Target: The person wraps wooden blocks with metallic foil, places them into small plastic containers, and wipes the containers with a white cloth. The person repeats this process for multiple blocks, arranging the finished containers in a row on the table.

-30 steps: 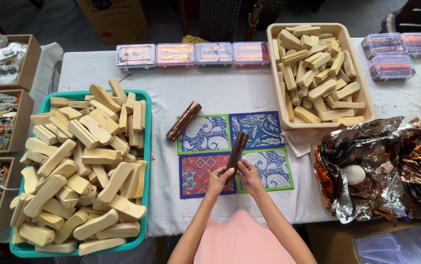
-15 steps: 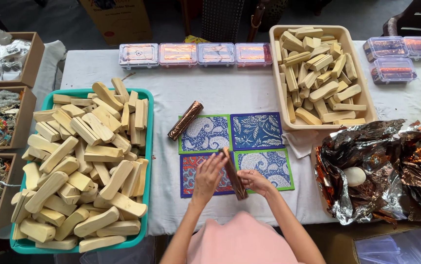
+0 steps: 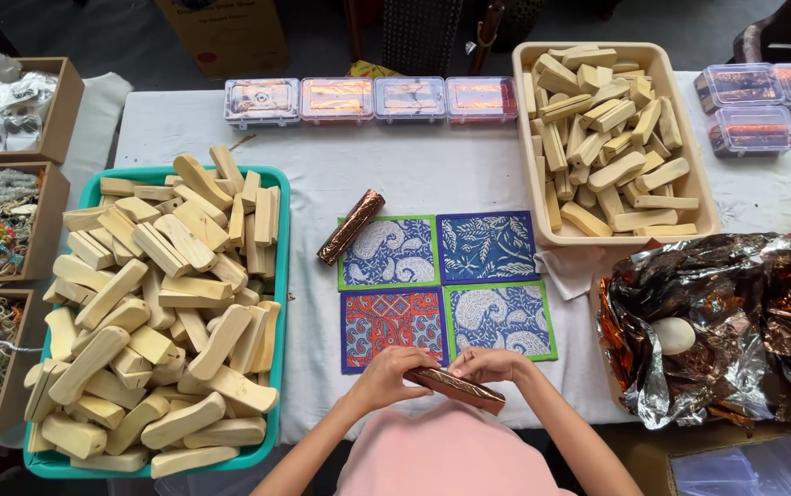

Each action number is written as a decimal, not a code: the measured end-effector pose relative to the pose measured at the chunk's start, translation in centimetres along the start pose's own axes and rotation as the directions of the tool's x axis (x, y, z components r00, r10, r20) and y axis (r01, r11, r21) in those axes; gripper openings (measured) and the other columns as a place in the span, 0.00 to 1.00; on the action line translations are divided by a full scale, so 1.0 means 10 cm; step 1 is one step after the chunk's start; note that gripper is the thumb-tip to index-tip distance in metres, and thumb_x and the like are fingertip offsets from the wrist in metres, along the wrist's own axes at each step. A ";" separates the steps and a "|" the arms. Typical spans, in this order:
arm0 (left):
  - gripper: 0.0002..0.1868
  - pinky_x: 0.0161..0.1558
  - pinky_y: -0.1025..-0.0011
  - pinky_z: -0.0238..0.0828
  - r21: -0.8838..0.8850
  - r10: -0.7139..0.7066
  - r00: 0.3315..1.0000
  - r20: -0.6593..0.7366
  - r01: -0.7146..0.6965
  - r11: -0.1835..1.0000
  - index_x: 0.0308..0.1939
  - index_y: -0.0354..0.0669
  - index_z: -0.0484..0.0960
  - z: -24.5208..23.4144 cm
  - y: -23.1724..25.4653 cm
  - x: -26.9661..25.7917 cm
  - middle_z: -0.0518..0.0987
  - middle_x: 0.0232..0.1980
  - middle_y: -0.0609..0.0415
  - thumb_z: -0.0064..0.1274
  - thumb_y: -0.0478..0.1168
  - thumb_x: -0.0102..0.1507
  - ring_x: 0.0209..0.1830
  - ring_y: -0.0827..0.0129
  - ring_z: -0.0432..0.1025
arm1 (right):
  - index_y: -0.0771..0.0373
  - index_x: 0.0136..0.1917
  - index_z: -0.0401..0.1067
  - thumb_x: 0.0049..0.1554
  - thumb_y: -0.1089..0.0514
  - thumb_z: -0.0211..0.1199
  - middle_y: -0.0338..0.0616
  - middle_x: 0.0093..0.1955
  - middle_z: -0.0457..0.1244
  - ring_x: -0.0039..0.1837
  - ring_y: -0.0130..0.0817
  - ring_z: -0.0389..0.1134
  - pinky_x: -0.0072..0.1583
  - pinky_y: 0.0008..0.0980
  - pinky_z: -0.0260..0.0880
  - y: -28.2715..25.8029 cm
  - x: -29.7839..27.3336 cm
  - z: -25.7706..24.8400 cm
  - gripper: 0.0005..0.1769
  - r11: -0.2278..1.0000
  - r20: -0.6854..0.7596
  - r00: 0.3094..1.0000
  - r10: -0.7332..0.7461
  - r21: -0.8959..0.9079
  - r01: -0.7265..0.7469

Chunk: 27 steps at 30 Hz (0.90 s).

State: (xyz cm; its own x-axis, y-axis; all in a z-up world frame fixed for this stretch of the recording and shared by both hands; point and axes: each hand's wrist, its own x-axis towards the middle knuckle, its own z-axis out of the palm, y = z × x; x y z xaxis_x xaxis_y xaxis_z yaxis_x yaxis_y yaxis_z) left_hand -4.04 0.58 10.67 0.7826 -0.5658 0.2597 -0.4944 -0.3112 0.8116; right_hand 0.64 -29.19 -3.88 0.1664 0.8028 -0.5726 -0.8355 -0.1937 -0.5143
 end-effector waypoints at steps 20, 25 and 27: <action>0.25 0.44 0.77 0.78 -0.524 -0.729 0.681 -0.068 0.597 0.607 0.52 0.43 0.88 0.00 -0.46 -0.18 0.89 0.41 0.53 0.72 0.42 0.51 0.38 0.78 0.80 | 0.67 0.71 0.70 0.58 0.36 0.59 0.49 0.64 0.70 0.62 0.36 0.71 0.63 0.37 0.71 -0.69 -0.05 0.30 0.40 0.977 -0.193 0.960 -0.204 0.014 0.211; 0.22 0.37 0.79 0.75 -0.601 -0.807 0.551 -0.215 0.577 0.554 0.48 0.39 0.90 0.09 -0.78 -0.08 0.88 0.37 0.58 0.72 0.44 0.52 0.34 0.81 0.78 | 0.56 0.79 0.61 0.55 0.28 0.53 0.40 0.73 0.63 0.72 0.29 0.66 0.70 0.36 0.68 -1.06 0.00 0.47 0.48 0.821 -0.287 0.770 -0.571 -0.215 0.529; 0.21 0.35 0.80 0.71 -0.627 -0.789 0.543 -0.288 0.516 0.584 0.46 0.37 0.90 0.13 -0.89 -0.02 0.86 0.35 0.60 0.72 0.46 0.55 0.32 0.82 0.75 | 0.60 0.73 0.65 0.53 0.49 0.73 0.43 0.67 0.67 0.67 0.34 0.68 0.69 0.39 0.67 -1.22 0.10 0.48 0.38 0.766 -0.310 0.706 -0.636 -0.360 0.532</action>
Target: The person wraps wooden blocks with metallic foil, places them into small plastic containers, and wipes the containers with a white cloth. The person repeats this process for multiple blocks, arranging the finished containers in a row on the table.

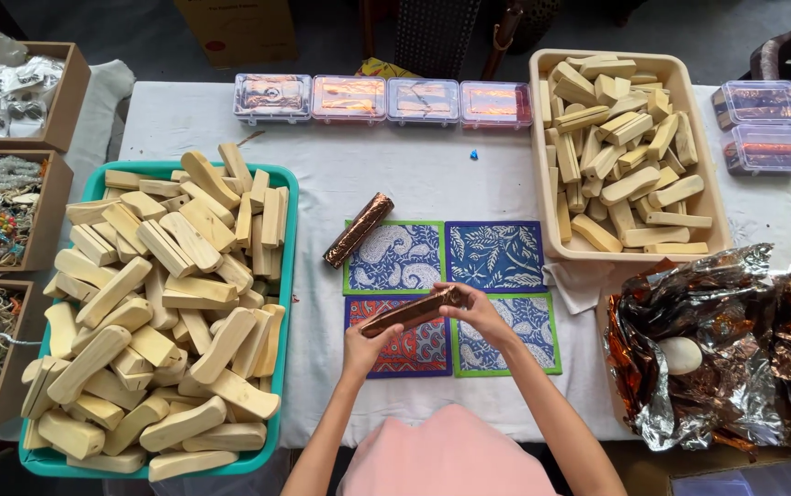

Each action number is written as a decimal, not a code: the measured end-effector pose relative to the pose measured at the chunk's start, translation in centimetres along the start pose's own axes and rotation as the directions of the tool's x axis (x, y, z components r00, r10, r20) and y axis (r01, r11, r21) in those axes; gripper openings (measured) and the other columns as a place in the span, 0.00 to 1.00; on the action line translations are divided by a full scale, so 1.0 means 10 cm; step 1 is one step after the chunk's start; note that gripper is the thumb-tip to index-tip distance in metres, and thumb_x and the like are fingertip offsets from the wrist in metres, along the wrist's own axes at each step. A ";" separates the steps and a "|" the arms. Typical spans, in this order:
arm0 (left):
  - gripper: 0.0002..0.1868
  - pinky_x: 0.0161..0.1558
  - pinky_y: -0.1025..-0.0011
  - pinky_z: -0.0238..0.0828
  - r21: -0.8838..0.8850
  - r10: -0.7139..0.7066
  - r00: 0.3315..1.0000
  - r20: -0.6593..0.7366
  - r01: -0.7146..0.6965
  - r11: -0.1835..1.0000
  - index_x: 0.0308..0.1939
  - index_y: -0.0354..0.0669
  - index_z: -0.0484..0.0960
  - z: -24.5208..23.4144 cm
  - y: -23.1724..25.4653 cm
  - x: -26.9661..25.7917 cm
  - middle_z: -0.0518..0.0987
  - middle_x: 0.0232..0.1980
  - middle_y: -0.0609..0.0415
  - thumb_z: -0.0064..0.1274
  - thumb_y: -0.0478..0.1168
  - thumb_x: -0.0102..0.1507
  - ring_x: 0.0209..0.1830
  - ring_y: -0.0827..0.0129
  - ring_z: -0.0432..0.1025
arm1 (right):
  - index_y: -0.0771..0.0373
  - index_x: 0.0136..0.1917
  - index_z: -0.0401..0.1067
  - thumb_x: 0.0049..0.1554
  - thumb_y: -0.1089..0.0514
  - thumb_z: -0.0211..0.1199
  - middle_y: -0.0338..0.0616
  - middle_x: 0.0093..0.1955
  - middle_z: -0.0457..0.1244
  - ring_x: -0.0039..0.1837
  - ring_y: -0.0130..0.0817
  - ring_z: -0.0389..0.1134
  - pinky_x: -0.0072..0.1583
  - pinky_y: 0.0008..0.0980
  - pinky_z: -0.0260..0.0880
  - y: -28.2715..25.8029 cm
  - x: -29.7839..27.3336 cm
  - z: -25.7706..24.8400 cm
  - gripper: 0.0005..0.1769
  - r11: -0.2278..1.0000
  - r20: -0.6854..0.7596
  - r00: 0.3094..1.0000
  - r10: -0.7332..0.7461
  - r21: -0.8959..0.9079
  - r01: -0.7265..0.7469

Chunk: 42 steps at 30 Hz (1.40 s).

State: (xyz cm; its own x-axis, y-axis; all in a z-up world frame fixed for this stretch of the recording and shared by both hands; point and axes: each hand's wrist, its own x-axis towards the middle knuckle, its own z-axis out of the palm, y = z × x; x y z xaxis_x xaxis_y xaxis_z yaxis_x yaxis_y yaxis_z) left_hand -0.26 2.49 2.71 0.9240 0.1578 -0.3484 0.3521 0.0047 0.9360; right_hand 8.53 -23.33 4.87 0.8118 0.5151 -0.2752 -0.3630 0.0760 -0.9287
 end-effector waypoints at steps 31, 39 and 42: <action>0.26 0.33 0.69 0.70 0.092 -0.130 0.830 -0.543 0.213 0.973 0.42 0.44 0.91 -0.08 -0.31 1.29 0.83 0.25 0.53 0.64 0.62 0.57 0.24 0.70 0.75 | 0.64 0.49 0.82 0.51 0.53 0.77 0.33 0.39 0.72 0.41 0.17 0.69 0.44 0.23 0.69 0.04 2.16 -0.10 0.16 0.911 -0.135 0.988 -0.071 -0.412 0.009; 0.23 0.30 0.71 0.67 0.078 -0.036 0.815 -0.578 0.099 0.992 0.45 0.43 0.90 -0.05 -0.38 1.32 0.82 0.25 0.53 0.65 0.57 0.59 0.23 0.72 0.73 | 0.68 0.51 0.81 0.54 0.55 0.76 0.37 0.36 0.67 0.38 0.22 0.62 0.41 0.29 0.62 0.18 2.29 -0.18 0.17 0.897 -0.144 0.989 -0.043 -0.441 -0.025; 0.23 0.32 0.72 0.70 0.012 -0.105 0.805 -0.583 0.138 0.990 0.47 0.40 0.89 -0.06 -0.26 1.30 0.85 0.29 0.53 0.66 0.55 0.59 0.26 0.73 0.76 | 0.61 0.60 0.76 0.49 0.52 0.74 0.36 0.45 0.72 0.46 0.21 0.71 0.50 0.29 0.74 0.08 2.24 -0.08 0.27 0.956 -0.117 0.985 -0.130 -0.280 0.093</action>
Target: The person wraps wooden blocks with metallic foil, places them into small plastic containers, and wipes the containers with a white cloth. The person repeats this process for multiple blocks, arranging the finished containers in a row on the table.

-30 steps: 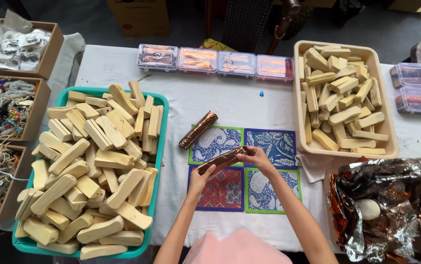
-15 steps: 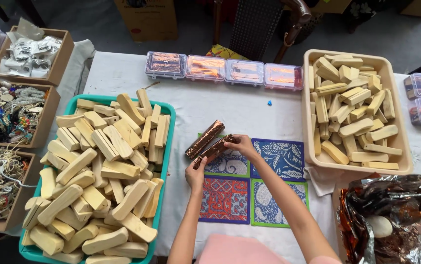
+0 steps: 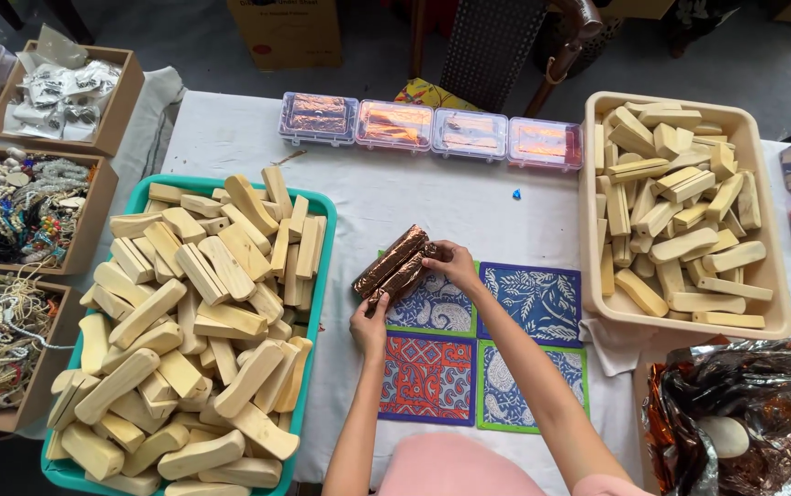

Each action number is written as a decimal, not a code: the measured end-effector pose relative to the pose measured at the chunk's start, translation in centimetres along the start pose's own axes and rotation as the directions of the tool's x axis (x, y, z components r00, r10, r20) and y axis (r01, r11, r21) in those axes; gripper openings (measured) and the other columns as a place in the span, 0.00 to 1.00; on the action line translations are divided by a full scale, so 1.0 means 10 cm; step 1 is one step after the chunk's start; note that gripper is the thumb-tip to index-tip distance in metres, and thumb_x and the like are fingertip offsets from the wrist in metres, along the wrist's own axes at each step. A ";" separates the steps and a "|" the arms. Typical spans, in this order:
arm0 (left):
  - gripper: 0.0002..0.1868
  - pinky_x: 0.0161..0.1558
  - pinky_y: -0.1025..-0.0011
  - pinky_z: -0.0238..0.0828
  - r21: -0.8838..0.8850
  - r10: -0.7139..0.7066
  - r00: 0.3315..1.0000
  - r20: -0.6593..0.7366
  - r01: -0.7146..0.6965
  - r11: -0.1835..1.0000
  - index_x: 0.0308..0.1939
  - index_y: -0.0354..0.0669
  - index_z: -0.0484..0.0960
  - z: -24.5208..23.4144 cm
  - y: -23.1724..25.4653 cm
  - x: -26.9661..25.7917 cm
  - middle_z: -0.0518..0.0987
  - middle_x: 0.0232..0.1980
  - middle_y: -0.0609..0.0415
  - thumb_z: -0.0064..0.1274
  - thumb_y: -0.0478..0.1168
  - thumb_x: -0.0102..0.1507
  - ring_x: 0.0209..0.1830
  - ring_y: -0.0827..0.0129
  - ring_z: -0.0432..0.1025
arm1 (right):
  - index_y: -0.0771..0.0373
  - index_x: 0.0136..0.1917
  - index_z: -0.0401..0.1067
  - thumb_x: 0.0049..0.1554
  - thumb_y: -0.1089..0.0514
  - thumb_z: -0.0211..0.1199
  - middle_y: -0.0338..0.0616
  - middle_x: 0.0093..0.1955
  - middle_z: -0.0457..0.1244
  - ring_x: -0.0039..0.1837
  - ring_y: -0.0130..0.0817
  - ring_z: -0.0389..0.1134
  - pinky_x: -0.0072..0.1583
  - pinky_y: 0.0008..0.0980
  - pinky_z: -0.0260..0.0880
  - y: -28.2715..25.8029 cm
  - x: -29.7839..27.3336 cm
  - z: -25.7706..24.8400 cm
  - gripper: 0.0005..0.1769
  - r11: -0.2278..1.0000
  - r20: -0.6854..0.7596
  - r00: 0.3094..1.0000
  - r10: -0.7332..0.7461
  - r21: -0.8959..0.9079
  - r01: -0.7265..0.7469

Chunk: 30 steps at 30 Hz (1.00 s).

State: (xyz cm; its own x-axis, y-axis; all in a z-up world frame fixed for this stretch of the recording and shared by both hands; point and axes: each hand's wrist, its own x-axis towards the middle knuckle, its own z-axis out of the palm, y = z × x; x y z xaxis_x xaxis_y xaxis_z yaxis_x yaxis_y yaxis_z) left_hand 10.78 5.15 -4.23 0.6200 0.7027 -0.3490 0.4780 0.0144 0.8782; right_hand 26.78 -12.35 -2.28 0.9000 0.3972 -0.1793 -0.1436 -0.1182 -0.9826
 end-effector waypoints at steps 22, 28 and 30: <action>0.28 0.73 0.52 0.49 0.224 0.692 0.501 0.519 -0.862 0.456 0.68 0.47 0.73 -0.36 -0.61 -1.82 0.70 0.74 0.52 0.57 0.45 0.64 0.78 0.55 0.57 | 0.58 0.71 0.66 0.60 0.56 0.61 0.44 0.74 0.59 0.77 0.45 0.57 0.75 0.43 0.56 0.39 -2.79 -0.09 0.26 0.557 -0.382 0.824 -0.419 -0.825 -0.100; 0.42 0.76 0.47 0.37 0.194 0.636 0.326 0.699 -0.943 0.270 0.76 0.41 0.60 -0.07 -0.50 -1.95 0.57 0.80 0.47 0.58 0.51 0.63 0.81 0.55 0.47 | 0.64 0.79 0.54 0.62 0.51 0.57 0.50 0.83 0.47 0.83 0.48 0.45 0.79 0.55 0.42 0.35 -2.98 0.03 0.36 0.471 -0.346 0.736 -0.582 -0.881 -0.042; 0.46 0.75 0.44 0.33 0.235 0.656 0.280 0.701 -0.959 0.157 0.77 0.36 0.57 0.03 -0.70 -1.89 0.53 0.81 0.43 0.56 0.57 0.63 0.82 0.54 0.44 | 0.62 0.80 0.50 0.62 0.46 0.54 0.47 0.84 0.44 0.84 0.45 0.40 0.79 0.59 0.34 0.59 -3.00 0.02 0.39 0.317 -0.209 0.886 -0.414 -0.945 -0.074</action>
State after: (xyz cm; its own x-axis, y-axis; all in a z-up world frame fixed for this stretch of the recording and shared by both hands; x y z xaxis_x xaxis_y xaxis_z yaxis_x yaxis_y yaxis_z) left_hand -4.08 -8.39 -3.87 0.9230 -0.2926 0.2498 -0.3732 -0.8390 0.3961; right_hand -1.11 -24.78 -2.67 0.9427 0.2108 0.2587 0.2765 -0.9274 -0.2519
